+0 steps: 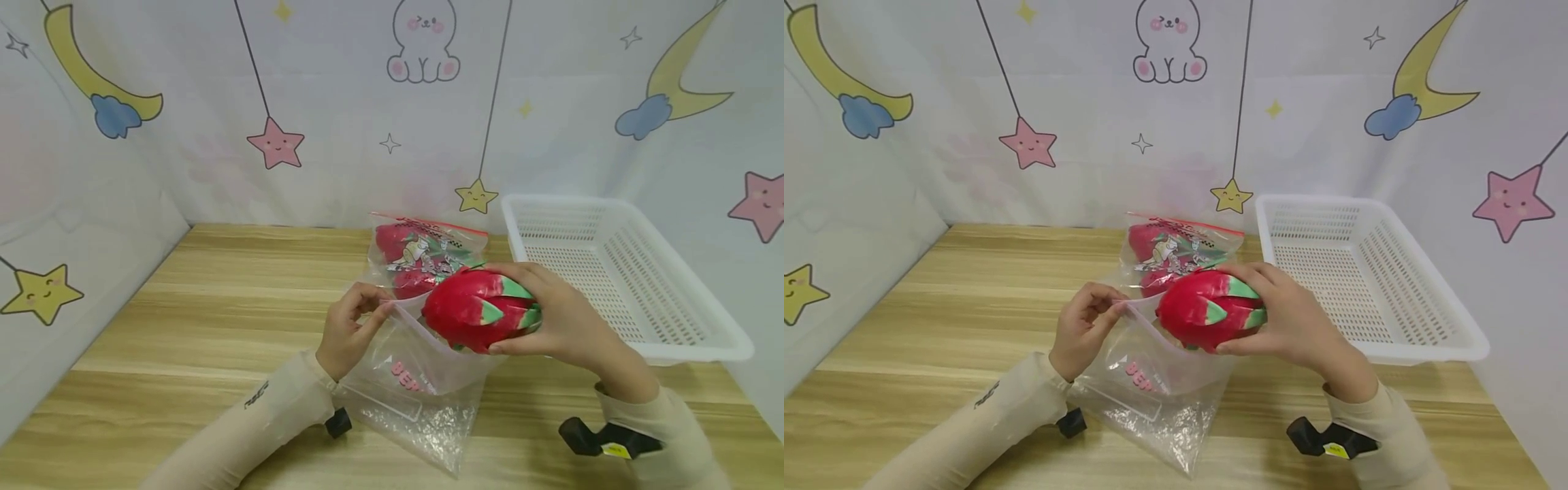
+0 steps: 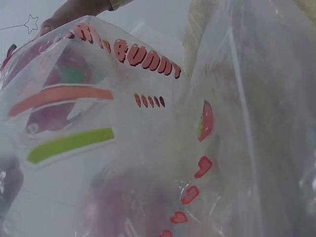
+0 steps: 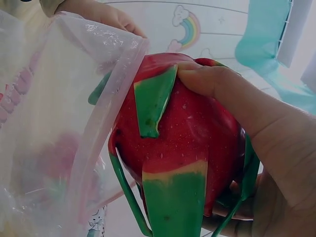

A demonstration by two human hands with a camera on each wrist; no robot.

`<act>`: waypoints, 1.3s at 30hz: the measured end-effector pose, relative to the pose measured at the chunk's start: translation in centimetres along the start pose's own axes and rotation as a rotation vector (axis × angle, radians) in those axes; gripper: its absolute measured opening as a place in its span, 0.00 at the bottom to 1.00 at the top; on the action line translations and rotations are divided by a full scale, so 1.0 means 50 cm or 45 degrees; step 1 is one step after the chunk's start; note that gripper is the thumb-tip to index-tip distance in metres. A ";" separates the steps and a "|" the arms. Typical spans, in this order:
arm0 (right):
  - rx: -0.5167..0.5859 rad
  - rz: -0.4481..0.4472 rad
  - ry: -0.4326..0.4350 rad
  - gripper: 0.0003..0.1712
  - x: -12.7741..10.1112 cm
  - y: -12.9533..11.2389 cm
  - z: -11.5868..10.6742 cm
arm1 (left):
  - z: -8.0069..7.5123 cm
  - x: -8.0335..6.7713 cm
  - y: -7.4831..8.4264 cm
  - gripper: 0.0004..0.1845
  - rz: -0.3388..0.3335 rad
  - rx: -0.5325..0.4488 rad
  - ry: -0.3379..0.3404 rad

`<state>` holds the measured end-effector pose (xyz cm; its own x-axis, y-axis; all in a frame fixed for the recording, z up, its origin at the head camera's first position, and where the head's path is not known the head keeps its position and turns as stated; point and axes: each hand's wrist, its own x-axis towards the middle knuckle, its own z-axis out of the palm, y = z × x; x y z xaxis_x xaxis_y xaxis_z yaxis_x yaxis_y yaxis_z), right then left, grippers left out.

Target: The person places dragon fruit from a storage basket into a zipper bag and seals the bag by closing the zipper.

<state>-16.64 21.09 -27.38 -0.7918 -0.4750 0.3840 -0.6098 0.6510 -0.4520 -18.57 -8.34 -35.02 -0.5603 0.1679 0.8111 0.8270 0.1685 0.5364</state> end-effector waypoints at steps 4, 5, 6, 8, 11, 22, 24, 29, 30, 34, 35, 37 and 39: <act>-0.077 -0.014 0.023 0.52 0.000 -0.008 0.009 | 0.001 -0.002 -0.002 0.15 0.026 0.021 -0.011; -0.100 -0.023 0.030 0.53 0.000 -0.011 0.011 | 0.001 -0.003 -0.002 0.16 0.033 0.025 -0.016; -0.122 -0.034 0.034 0.53 0.000 -0.013 0.014 | 0.002 -0.003 -0.002 0.16 0.040 0.027 -0.019; -0.173 -0.056 0.048 0.53 -0.001 -0.018 0.019 | 0.003 -0.003 -0.002 0.17 0.050 0.028 -0.023; -0.231 -0.089 0.062 0.54 0.001 -0.025 0.028 | 0.004 -0.004 -0.001 0.18 0.057 0.027 -0.022; -0.319 -0.208 0.115 0.53 0.007 -0.034 0.051 | 0.001 -0.002 0.003 0.19 0.090 0.074 -0.047; -0.325 -0.216 0.119 0.52 0.007 -0.036 0.054 | 0.000 -0.002 0.002 0.19 0.101 0.081 -0.045; -0.347 -0.213 0.109 0.52 0.011 -0.043 0.060 | -0.005 0.001 0.001 0.18 0.131 0.108 -0.032; -0.354 -0.205 0.100 0.52 0.012 -0.045 0.060 | -0.005 0.001 0.001 0.18 0.134 0.114 -0.026; -0.387 -0.151 0.037 0.52 0.018 -0.052 0.059 | -0.004 0.002 0.001 0.18 0.152 0.132 0.003; -0.396 -0.136 0.019 0.51 0.021 -0.055 0.058 | -0.004 0.003 0.000 0.18 0.154 0.137 0.010; -0.407 -0.108 -0.015 0.51 0.026 -0.058 0.056 | -0.004 0.003 -0.003 0.18 0.176 0.148 0.026; -0.414 -0.085 -0.049 0.50 0.031 -0.060 0.056 | -0.004 0.005 -0.004 0.17 0.195 0.157 0.039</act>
<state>-16.12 16.75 -27.70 -0.7549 -0.5409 0.3710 -0.6222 0.7695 -0.1441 -18.86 -8.53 -34.89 -0.4252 0.1715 0.8887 0.8894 0.2612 0.3751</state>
